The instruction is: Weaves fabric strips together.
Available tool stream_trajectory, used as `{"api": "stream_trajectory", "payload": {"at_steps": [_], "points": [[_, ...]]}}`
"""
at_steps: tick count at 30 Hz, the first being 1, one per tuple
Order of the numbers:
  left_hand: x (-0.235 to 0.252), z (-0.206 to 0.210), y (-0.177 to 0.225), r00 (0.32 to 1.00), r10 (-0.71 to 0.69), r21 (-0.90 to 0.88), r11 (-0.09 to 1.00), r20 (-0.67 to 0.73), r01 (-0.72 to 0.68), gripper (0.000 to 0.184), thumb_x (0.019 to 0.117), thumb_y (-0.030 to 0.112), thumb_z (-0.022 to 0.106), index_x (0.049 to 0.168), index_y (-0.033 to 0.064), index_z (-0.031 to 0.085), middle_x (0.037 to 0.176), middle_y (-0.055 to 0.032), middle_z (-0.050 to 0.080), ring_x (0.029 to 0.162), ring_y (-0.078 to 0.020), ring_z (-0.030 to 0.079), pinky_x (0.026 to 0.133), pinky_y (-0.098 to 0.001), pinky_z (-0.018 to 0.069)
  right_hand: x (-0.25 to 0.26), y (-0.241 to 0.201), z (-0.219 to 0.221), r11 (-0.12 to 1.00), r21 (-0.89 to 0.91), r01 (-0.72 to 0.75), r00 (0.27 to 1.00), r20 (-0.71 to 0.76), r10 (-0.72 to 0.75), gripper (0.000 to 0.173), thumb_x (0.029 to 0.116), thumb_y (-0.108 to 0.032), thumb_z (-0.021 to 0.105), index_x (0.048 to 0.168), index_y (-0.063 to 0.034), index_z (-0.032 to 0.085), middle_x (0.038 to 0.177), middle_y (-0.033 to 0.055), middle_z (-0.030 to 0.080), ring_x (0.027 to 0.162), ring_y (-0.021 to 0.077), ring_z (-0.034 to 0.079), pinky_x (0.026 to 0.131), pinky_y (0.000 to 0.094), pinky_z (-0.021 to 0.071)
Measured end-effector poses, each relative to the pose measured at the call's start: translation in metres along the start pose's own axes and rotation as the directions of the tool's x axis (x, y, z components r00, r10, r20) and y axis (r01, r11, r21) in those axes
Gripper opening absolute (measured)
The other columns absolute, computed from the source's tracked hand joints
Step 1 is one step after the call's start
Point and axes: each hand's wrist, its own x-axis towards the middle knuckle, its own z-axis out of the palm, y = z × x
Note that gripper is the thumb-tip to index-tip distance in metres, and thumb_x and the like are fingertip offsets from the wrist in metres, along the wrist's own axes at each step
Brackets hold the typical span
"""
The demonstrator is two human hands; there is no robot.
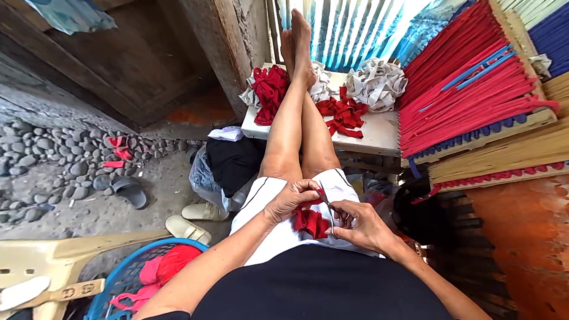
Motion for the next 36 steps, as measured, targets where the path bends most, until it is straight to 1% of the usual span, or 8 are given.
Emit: {"api": "stream_trajectory", "payload": {"at_steps": [3,5,6,7,9,11,20,36], "points": [[-0.003,0.015,0.017,0.998,-0.029,0.014,0.999,-0.048,0.03,0.011,0.0926,0.0,0.064,0.093,0.0083,0.071,0.075,0.0001,0.066,0.055,-0.001,0.052,0.051,-0.0161,0.0438,0.001,-0.001,0.001,1.0,-0.015,-0.001,1.0,-0.006,0.0,0.049,0.0879,-0.037,0.078,0.12,-0.0012,0.069,0.091,0.0023,0.068,0.073,0.0008,0.059,0.065,0.0157,0.0511],[-0.011,0.07,0.075,0.939,-0.207,0.156,0.954,-0.276,0.256,0.018,0.0944,-0.014,0.053,0.092,-0.0007,0.064,0.068,-0.0006,0.057,0.052,-0.003,0.048,0.053,-0.016,0.0433,0.001,-0.002,0.001,0.999,-0.032,0.008,1.0,-0.019,-0.009,0.048,0.088,-0.037,0.078,0.119,-0.0005,0.069,0.09,0.0029,0.068,0.072,0.0012,0.059,0.065,0.0154,0.0509],[-0.011,0.089,0.093,0.893,-0.265,0.211,0.91,-0.363,0.356,0.018,0.0952,-0.016,0.05,0.093,-0.0026,0.063,0.067,-0.0008,0.055,0.051,-0.0032,0.047,0.054,-0.0155,0.0432,0.001,-0.002,0.001,0.999,-0.045,0.014,1.0,-0.025,-0.015,0.048,0.0883,-0.037,0.078,0.119,-0.0002,0.069,0.09,0.0037,0.068,0.073,0.002,0.06,0.065,0.0159,0.0511],[-0.011,0.09,0.094,0.885,-0.269,0.234,0.898,-0.379,0.373,0.018,0.0955,-0.016,0.051,0.094,-0.0027,0.063,0.067,-0.0006,0.055,0.052,-0.0032,0.047,0.055,-0.0157,0.0435,0.001,-0.001,0.001,0.998,-0.062,0.017,0.999,-0.027,-0.019,0.049,0.0888,-0.037,0.077,0.119,-0.0002,0.069,0.091,0.0048,0.068,0.073,0.0035,0.06,0.066,0.0174,0.0516],[-0.008,0.042,0.044,0.98,-0.097,0.128,0.984,-0.175,0.121,0.013,0.0921,-0.007,0.059,0.091,0.0028,0.067,0.072,0.0002,0.062,0.053,-0.0017,0.05,0.051,-0.0167,0.0431,-0.001,-0.001,-0.001,0.994,-0.107,0.01,1.0,-0.021,-0.013,0.049,0.0891,-0.04,0.077,0.119,-0.0019,0.069,0.091,0.0049,0.068,0.073,0.005,0.06,0.066,0.0196,0.0523],[-0.001,0.007,0.005,0.999,0.023,0.015,1.0,-0.035,-0.023,0.006,0.0924,0.004,0.069,0.094,0.0085,0.073,0.076,0.0003,0.067,0.055,-0.0008,0.053,0.05,-0.0169,0.0432,-0.004,-0.002,-0.004,0.987,-0.163,-0.006,1.0,-0.006,0.005,0.049,0.0887,-0.042,0.075,0.119,-0.0041,0.07,0.09,0.0046,0.067,0.072,0.0065,0.06,0.065,0.0221,0.0516],[-0.001,0.001,0.002,1.0,0.025,-0.041,0.999,0.004,-0.025,0.005,0.093,0.007,0.069,0.093,0.01,0.073,0.076,0.0011,0.066,0.055,-0.0007,0.052,0.05,-0.0163,0.0432,-0.008,-0.007,-0.01,0.978,-0.207,0.039,0.998,-0.037,-0.048,0.05,0.0894,-0.043,0.074,0.12,-0.0041,0.07,0.092,0.0056,0.069,0.075,0.007,0.061,0.067,0.0215,0.0517],[-0.001,0.004,0.002,1.0,0.0,0.007,1.0,0.023,0.0,0.005,0.0928,0.006,0.07,0.093,0.0098,0.074,0.079,0.0013,0.069,0.056,0.0002,0.053,0.05,-0.0159,0.043,-0.002,-0.006,-0.005,0.971,-0.234,0.045,0.999,-0.016,-0.05,0.047,0.0906,-0.04,0.074,0.121,-0.0044,0.069,0.093,0.0062,0.068,0.075,0.0092,0.062,0.067,0.0236,0.0526]]}}
